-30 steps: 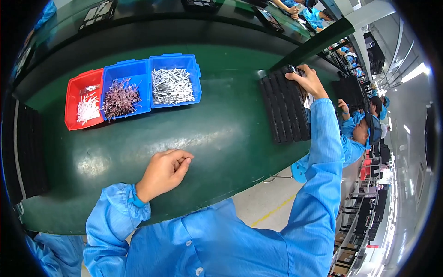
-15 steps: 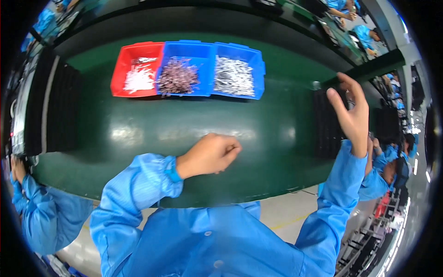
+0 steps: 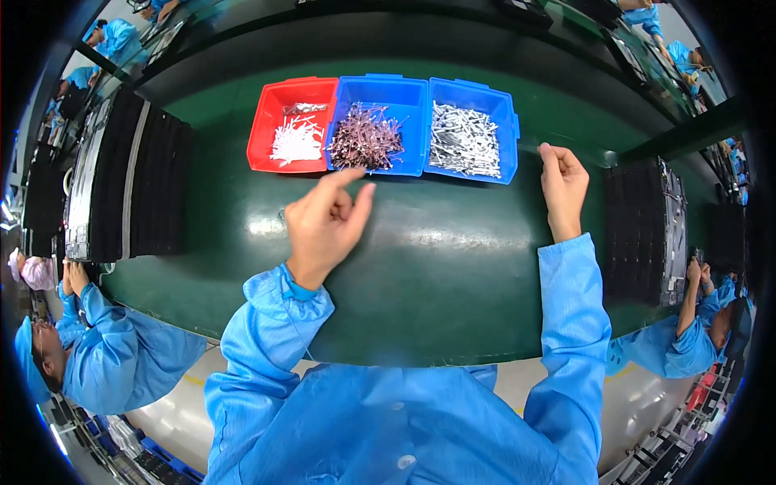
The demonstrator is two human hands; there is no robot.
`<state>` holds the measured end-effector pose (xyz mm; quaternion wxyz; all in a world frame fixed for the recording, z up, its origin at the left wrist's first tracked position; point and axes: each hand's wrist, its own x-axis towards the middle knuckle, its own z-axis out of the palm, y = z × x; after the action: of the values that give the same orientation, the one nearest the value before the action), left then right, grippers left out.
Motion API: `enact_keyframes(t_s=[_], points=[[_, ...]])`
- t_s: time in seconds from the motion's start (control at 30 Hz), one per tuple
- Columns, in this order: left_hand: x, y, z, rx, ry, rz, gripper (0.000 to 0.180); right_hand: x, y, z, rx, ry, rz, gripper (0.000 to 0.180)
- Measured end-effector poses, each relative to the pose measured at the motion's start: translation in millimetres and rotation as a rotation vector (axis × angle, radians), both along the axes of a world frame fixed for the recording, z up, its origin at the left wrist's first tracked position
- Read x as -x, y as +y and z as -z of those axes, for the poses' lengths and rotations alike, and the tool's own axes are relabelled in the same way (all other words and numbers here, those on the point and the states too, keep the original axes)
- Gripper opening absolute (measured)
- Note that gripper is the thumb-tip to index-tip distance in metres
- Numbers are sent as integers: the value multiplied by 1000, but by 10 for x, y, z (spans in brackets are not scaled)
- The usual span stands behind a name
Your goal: The person assembles electronic components and wires into a tablet housing by hand.
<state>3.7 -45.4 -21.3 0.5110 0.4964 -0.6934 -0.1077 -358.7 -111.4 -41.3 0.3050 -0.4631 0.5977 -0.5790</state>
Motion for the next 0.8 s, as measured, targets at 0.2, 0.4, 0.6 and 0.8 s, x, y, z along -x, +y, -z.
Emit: enact_keyframes(t_s=[0.2,0.4,0.6,0.8], points=[[-126,-55,51,-73,-64,-90,29,-23,121,-138,-51,-13,-9,19],[-128,-65,64,-11,-190,-170,26,-32,140,-173,-72,-20,-7,20],[-133,-74,53,13,-84,-153,17,-12,136,-136,-72,-18,3,21],[-194,-73,60,-54,282,-110,15,-26,153,-188,-91,-29,-4,20]])
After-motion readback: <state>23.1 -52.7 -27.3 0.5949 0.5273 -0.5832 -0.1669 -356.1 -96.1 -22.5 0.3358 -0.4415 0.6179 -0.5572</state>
